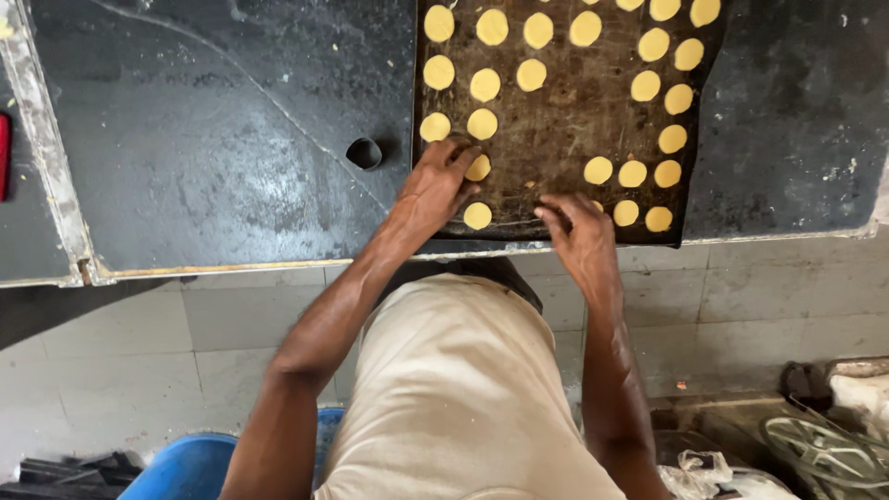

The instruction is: The person arranges dough discs on a baking tray by hand, moving them from the table surface to the tray and positioning them into rows.

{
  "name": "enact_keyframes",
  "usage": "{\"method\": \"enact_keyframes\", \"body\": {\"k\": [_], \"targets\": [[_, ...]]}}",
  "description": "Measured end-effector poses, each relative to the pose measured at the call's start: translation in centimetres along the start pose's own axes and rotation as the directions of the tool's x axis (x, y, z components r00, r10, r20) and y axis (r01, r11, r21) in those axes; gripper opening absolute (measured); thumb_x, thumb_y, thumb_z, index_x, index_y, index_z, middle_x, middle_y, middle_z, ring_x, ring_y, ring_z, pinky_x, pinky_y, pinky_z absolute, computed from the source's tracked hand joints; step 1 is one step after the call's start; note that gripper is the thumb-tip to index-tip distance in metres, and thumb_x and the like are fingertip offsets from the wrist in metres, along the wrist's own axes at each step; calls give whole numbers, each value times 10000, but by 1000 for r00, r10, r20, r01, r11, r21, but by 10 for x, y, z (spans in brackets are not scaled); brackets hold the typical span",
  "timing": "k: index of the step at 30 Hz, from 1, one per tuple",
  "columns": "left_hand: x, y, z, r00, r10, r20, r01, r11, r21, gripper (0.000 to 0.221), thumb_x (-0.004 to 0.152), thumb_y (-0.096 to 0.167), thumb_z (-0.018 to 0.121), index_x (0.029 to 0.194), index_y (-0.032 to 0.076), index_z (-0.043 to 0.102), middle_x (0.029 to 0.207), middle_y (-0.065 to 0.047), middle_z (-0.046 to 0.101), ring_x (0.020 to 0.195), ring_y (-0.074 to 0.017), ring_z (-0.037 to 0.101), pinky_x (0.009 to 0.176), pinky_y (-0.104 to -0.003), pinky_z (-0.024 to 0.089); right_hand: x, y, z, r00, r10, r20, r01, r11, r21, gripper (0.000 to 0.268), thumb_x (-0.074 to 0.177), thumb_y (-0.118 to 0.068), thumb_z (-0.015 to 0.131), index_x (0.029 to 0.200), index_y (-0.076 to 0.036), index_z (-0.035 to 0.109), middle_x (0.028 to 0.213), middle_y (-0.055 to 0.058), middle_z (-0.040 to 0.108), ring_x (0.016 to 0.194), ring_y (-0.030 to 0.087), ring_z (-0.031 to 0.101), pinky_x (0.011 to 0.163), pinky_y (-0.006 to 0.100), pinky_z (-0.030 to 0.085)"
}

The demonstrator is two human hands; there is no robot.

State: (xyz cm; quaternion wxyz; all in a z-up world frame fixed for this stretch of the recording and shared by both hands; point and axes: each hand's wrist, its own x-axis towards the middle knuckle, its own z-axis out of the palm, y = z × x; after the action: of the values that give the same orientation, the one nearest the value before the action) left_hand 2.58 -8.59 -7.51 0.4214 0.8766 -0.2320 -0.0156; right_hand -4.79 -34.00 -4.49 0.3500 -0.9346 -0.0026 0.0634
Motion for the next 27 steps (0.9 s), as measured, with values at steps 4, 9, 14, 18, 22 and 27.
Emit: {"method": "enact_keyframes", "body": {"k": [4, 9, 14, 18, 22, 27], "targets": [[4, 1, 13, 997, 10, 75, -14, 998, 56, 636, 775, 19, 798, 1371, -49, 583, 1279, -215, 576, 1183, -405, 579, 1016, -452, 511, -5, -12, -2, 1000, -16, 10, 15, 998, 56, 267, 945, -201, 747, 1158, -42, 732, 1148, 152, 744, 1004, 296, 734, 808, 403, 612], [2, 2, 20, 995, -28, 97, 22, 998, 62, 635, 796, 7, 793, 1389, -56, 576, 1300, -230, 569, 1149, -386, 571, 985, -439, 521, -12, -9, -4, 998, 45, 51, -48, 997, 56, 269, 947, -197, 748, 1169, -45, 736, 1121, 157, 737, 982, 311, 731, 816, 427, 600], [21, 2, 15, 999, -35, 32, 31, 994, 107, 589, 815, 127, 831, 1328, -46, 598, 1233, -233, 564, 1125, -397, 563, 964, -448, 521, -6, 19, -9, 997, 74, 0, -74, 997, 24, 245, 969, -184, 737, 1175, -51, 739, 1155, 174, 720, 993, 323, 722, 789, 411, 599], [38, 0, 12, 994, 78, -75, -58, 970, 235, 540, 849, 150, 823, 1308, -53, 623, 1294, -248, 557, 1134, -411, 550, 966, -473, 509, 16, 52, -28, 990, -24, -139, -1, 985, -175, 253, 975, -131, 757, 1214, -48, 736, 1245, 170, 708, 1037, 316, 711, 935, 434, 552], [48, 9, 26, 997, 74, -24, -68, 980, 185, 478, 904, 180, 806, 1298, -43, 652, 1261, -226, 584, 1102, -381, 595, 947, -468, 522, 38, 68, -39, 983, -120, -139, 81, 962, -262, 390, 892, -92, 812, 1261, -3, 725, 1242, 168, 705, 1095, 362, 659, 954, 452, 509], [40, 23, 30, 996, 90, -13, -90, 996, 26, 374, 933, 193, 766, 1249, 12, 680, 1346, -176, 601, 1186, -347, 629, 1019, -436, 539, 55, 74, -45, 999, -23, -29, 16, 979, -203, 318, 818, -129, 865, 1074, 2, 729, 1025, 150, 693, 947, 316, 664, 824, 456, 544]]}}
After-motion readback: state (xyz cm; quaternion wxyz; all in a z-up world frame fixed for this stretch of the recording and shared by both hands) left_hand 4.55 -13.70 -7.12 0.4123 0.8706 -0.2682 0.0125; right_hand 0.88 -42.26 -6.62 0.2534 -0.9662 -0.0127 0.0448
